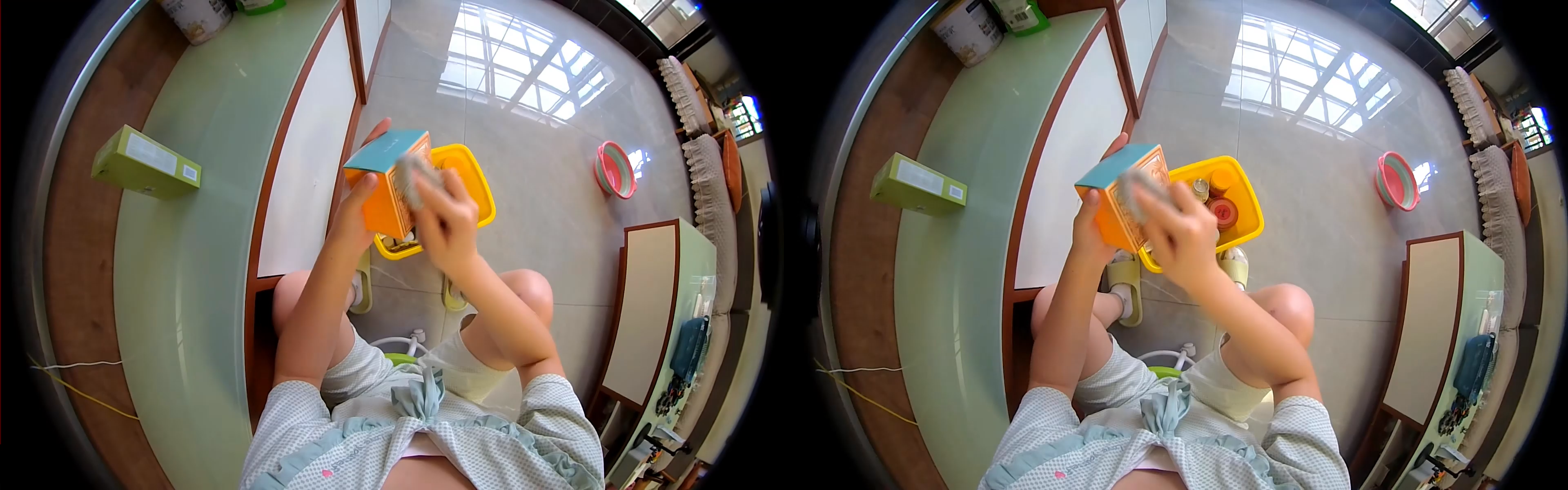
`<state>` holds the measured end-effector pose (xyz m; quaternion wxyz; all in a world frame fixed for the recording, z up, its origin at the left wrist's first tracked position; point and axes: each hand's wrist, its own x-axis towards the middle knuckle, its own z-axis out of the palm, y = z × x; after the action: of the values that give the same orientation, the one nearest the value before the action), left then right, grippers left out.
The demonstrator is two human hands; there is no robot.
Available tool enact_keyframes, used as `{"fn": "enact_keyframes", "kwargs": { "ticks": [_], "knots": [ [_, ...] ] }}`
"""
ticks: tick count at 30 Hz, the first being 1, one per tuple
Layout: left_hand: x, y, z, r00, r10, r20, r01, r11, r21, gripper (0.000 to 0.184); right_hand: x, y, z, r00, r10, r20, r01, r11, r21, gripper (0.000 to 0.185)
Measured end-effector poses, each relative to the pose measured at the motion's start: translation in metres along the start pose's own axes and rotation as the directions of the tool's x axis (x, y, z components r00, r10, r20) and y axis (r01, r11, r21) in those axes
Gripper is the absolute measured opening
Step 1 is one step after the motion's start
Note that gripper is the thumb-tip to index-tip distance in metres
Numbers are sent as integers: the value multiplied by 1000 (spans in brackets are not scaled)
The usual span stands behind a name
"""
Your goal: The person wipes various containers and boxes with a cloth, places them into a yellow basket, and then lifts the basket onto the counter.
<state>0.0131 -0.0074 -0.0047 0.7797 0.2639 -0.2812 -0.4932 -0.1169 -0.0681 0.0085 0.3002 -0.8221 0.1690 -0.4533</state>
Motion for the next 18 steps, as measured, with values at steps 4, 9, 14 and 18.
{"fn": "enact_keyframes", "kwargs": {
  "ticks": [4,9,14,18],
  "knots": [
    [-1,2,3,997,1,80,-7,998,68,92,15,11,-1,956,281,-83,-272,957,105,35],
    [1,-2,-3,999,25,-21,-24,996,81,92,8,-12,3,988,-154,-13,154,988,-2,35],
    [1,0,3,998,66,-25,-69,987,-147,81,13,6,0,988,152,12,-152,987,-56,33],
    [1,-3,-7,994,77,-80,-92,973,-210,77,1,-8,5,994,-66,84,66,998,-2,33]
  ]
}}
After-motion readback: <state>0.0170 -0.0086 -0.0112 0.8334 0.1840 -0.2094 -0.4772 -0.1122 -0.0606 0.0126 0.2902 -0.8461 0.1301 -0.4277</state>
